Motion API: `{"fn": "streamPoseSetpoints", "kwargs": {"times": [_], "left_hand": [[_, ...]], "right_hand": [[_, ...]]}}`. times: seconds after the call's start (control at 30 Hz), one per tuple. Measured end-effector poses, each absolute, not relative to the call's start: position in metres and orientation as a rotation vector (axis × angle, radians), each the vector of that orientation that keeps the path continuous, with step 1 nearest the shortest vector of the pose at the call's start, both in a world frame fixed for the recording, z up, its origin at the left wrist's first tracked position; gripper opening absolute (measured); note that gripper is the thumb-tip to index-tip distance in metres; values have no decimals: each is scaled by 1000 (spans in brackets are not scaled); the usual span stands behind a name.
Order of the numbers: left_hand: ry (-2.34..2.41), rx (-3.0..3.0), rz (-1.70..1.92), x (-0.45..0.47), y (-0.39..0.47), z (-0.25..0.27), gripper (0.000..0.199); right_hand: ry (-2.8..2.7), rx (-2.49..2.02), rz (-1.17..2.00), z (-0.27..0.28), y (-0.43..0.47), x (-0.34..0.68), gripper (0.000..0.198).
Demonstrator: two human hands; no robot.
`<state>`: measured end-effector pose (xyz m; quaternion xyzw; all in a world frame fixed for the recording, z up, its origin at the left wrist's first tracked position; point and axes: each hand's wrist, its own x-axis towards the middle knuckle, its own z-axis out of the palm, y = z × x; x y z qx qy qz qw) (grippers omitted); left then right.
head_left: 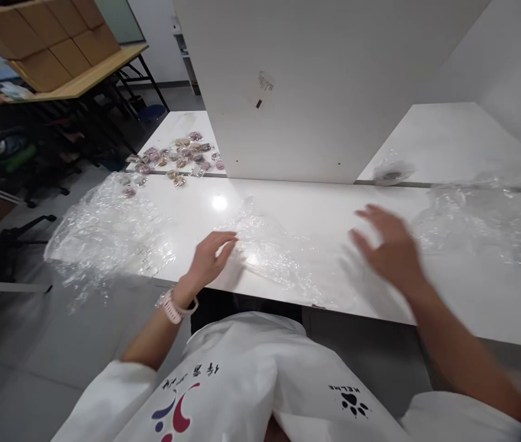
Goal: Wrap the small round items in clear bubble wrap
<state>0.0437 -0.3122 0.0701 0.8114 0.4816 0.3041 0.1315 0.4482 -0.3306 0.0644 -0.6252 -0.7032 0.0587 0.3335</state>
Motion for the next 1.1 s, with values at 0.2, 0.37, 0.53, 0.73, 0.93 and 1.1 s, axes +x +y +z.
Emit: {"fn": "streamPoseSetpoints", "kwargs": {"times": [0.2,0.37,0.53,0.73,0.93,1.1], "left_hand": [[1713,2093,672,83,-204,39,32],[1504,1724,663,57,-159,42,13],[941,1667,1266,2,-173,128,18],[839,1940,1197,-59,-260,177,24],[930,2096,451,-86,-338,109,21],[870,2207,214,-80,-349,120,37]], "right_hand": [[-1736,-2214,317,9,-325,408,57],[-1615,-2160,523,37,-313,427,18],[-1504,-1600,133,148,-336,407,22],[-1763,-1414,15,189,-385,377,23],[-2342,-1380,448,89,-423,403,21],[-2379,-1591,613,96,-431,398,35]]}}
